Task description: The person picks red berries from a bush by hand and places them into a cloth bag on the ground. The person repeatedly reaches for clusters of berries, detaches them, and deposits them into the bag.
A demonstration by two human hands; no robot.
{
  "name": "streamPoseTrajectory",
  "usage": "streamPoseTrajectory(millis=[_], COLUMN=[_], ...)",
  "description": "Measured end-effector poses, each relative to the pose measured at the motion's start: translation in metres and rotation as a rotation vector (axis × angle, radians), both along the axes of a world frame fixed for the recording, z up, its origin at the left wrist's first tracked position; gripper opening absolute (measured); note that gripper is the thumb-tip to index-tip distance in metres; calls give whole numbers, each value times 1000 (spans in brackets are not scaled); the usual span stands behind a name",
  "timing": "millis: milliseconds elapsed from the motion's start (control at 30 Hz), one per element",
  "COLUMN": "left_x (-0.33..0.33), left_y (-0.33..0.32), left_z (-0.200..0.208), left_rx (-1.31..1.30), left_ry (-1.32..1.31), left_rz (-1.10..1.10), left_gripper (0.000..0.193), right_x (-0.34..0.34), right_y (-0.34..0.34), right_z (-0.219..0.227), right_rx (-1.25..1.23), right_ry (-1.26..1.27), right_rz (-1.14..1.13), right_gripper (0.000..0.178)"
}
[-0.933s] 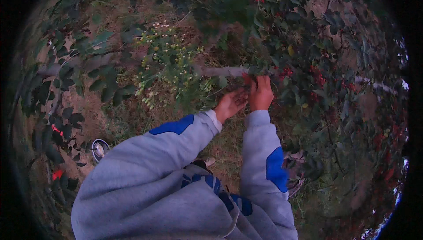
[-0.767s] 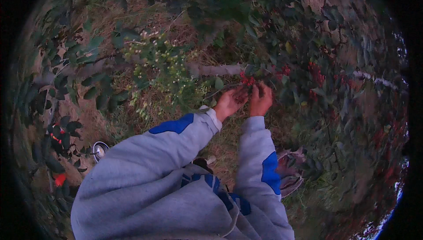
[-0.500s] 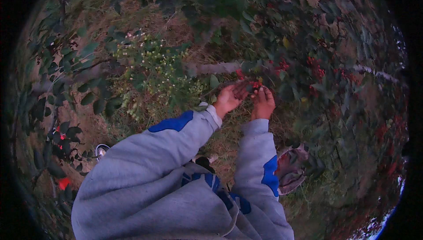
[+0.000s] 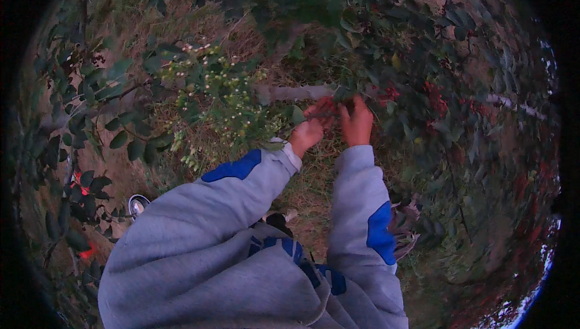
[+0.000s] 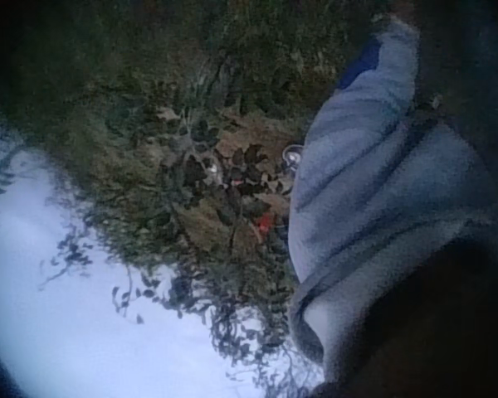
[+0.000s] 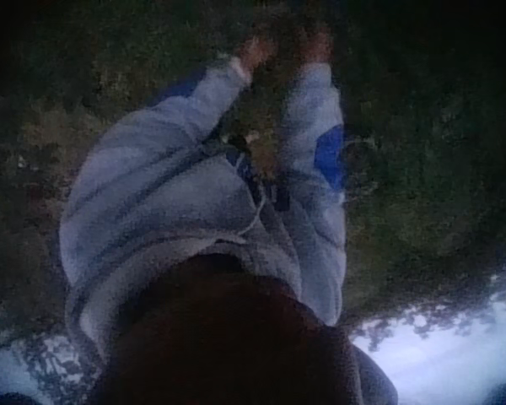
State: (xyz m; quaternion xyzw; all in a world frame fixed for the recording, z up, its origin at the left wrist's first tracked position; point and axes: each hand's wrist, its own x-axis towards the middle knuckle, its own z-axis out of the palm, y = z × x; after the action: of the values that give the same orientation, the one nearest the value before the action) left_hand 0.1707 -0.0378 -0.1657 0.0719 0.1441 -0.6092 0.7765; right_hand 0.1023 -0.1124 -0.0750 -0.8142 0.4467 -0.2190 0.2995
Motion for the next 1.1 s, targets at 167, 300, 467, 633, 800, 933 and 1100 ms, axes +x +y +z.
streamPoseTrajectory(millis=[167,300,467,633,800,933,1100], left_x=[3,2,-1,-6,-13,-18,-23], left_y=[1,1,2,8,19,20,21], left_z=[-4,-9,-12,-17,-17,-12,-3], left_rx=[-194,-187,-102,-28,72,180,153], left_ry=[-63,1,-16,14,46,17,74], left_rz=[-22,-34,-14,-29,-87,-171,-247], left_gripper=[32,32,33,35,34,33,32], right_x=[17,25,8,-26,-48,-57,-61], right_y=[-7,-9,3,19,43,43,34], right_z=[9,13,6,13,4,-22,-51], right_rx=[-2,46,-191,710,927,1058,1164], right_ry=[482,645,178,-662,-1072,-1309,-1451], right_rz=[68,60,-65,-478,-542,-518,-535], right_gripper=[32,37,24,7,10,9,10])
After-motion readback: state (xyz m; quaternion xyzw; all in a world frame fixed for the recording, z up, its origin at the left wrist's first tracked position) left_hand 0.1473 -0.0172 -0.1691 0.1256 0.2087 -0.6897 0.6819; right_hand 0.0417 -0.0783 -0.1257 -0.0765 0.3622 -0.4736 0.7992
